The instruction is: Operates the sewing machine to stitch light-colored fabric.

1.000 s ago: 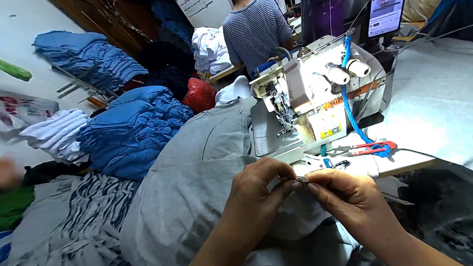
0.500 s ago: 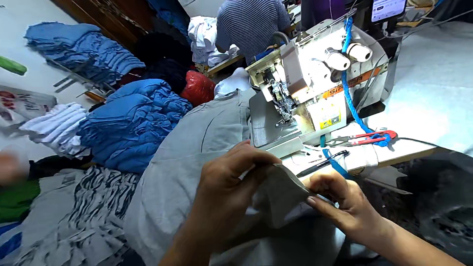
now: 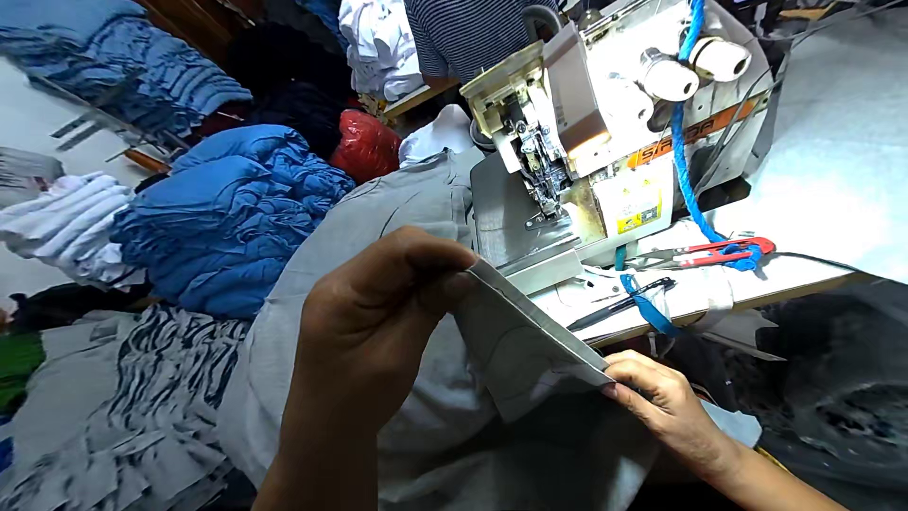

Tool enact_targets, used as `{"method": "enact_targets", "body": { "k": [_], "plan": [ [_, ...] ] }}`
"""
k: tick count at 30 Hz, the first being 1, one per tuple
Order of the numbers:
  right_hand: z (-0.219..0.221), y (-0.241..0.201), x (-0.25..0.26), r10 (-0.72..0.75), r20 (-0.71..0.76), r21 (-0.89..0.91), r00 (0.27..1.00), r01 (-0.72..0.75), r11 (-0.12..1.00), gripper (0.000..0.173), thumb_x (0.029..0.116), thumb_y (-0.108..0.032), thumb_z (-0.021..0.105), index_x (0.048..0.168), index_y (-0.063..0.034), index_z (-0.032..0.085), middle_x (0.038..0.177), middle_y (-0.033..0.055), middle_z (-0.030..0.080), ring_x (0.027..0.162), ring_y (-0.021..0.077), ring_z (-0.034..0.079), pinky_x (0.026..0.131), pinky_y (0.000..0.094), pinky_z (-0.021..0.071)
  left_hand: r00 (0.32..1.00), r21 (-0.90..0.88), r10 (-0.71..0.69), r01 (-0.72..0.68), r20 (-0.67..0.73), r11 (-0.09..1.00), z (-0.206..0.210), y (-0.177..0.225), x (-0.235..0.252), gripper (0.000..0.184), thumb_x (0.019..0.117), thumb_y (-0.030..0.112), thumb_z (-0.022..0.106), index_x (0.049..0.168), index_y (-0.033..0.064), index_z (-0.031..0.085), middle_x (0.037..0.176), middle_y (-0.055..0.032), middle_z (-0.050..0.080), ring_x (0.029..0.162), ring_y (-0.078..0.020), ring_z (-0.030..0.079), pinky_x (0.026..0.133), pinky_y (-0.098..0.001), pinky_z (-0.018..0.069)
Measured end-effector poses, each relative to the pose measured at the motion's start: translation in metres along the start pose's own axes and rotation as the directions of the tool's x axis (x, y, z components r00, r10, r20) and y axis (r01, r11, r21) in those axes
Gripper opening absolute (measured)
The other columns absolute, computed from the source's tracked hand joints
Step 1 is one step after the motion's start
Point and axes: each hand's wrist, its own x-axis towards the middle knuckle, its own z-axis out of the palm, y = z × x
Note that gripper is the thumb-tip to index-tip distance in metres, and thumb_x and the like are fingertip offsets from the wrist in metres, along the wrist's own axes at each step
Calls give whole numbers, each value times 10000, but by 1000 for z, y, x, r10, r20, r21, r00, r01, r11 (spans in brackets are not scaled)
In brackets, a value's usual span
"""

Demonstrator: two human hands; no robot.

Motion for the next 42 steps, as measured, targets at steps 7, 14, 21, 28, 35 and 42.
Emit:
{"method": "enact_targets", "body": {
  "k": [7,14,21,28,35,42],
  "plan": [
    [-21,-20,-11,58,-25,25,998,-57,998,159,966,-196,668,901,-62,722,905,4,718,925,-51,642,853,98,503,982,37,-114,120,-149,992,10,-19,7,157,992,88,601,996,221,682,930,205,682,833,81,646,763,-106,554],
    [-28,-55,-22,494,105,26,863,-499,866,399,933,-78,678,1291,85,610,826,33,682,720,44,619,724,249,534,945,0,-282,286,-167,958,58,-58,23,82,944,-16,641,940,47,693,873,80,684,790,62,633,740,-119,538],
    [-27,-68,-13,350,227,-89,909,-338,937,193,982,-38,584,942,110,702,890,228,707,847,250,695,823,366,547,987,441,-70,129,-147,888,88,-93,33,90,914,37,703,1001,15,711,847,-85,692,752,-123,647,729,-263,534],
    [-27,-73,-13,253,284,-46,925,-250,967,191,992,-1,542,942,136,665,878,259,690,813,258,692,789,345,552,998,800,-40,-8,40,600,102,-61,11,307,970,250,633,1133,27,766,1085,-187,706,1040,-367,672,820,-520,531],
    [-31,-83,-10,184,310,49,933,-209,977,221,1013,-12,518,950,161,640,896,277,667,862,231,667,833,283,520,993,751,-121,84,-6,655,121,-58,-5,540,990,422,538,1316,15,676,1367,-172,650,1314,-332,593,1074,-528,452],
    [-32,-85,9,172,250,73,953,-196,978,208,1008,-5,530,932,154,640,887,255,663,847,158,644,812,225,501,973,672,-229,196,-41,714,118,-67,15,543,1019,429,538,1382,37,633,1416,-225,579,1306,-364,576,1120,-541,405]
  ]
}}
